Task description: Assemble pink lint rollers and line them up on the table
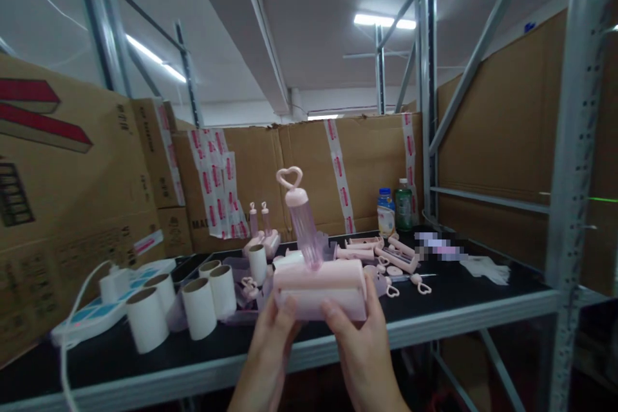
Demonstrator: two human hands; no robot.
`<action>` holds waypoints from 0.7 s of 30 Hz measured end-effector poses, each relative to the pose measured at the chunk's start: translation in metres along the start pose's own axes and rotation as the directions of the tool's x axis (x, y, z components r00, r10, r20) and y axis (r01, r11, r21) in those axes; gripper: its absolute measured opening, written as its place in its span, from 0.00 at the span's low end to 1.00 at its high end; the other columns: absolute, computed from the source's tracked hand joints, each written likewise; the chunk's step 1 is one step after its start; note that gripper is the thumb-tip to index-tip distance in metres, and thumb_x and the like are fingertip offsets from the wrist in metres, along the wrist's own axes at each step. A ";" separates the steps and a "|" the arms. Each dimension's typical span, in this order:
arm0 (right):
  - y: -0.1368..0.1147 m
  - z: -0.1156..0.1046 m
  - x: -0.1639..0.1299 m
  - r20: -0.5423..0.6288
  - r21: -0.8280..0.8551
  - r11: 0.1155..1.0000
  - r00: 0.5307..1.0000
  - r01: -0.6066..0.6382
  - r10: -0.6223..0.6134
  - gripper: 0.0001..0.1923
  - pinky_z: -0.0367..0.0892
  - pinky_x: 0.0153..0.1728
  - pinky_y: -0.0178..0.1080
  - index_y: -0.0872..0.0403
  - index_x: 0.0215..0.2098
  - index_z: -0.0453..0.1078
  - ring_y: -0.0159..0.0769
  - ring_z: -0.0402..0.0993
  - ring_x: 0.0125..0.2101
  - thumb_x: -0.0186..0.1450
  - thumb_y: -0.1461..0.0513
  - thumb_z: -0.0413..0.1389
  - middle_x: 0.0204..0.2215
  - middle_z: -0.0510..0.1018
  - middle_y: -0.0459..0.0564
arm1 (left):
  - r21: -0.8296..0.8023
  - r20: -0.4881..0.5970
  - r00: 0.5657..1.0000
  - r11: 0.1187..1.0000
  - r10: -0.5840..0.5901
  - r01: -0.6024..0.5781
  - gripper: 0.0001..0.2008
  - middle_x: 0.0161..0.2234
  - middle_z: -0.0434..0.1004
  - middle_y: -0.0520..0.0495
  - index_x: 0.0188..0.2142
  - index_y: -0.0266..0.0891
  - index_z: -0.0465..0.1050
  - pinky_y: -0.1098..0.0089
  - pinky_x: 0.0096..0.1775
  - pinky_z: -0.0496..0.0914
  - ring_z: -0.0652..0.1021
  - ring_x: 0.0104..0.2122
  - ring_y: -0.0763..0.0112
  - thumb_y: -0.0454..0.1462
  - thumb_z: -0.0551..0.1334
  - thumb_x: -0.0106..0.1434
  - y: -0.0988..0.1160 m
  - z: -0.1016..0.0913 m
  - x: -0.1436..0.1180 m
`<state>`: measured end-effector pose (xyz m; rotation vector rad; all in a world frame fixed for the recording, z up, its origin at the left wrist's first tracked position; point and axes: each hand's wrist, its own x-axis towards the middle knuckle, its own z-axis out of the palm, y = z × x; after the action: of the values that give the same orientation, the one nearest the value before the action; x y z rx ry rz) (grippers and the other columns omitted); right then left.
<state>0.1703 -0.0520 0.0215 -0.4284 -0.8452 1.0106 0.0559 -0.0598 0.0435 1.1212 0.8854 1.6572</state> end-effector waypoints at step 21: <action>-0.100 -0.091 0.087 -0.645 -0.018 0.891 0.676 0.453 -0.357 0.13 0.77 0.35 0.31 0.54 0.36 0.73 0.29 0.78 0.31 0.71 0.53 0.61 0.32 0.79 0.43 | 0.449 0.204 0.952 0.842 0.228 -0.298 0.27 0.44 0.78 0.44 0.46 0.41 0.69 0.63 0.37 0.78 0.82 0.40 0.58 0.50 0.75 0.53 0.020 -0.011 0.086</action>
<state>0.3212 -0.0193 0.0678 -0.3968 -0.2189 0.4394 0.0260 0.0145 0.0819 1.7479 1.1196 1.5884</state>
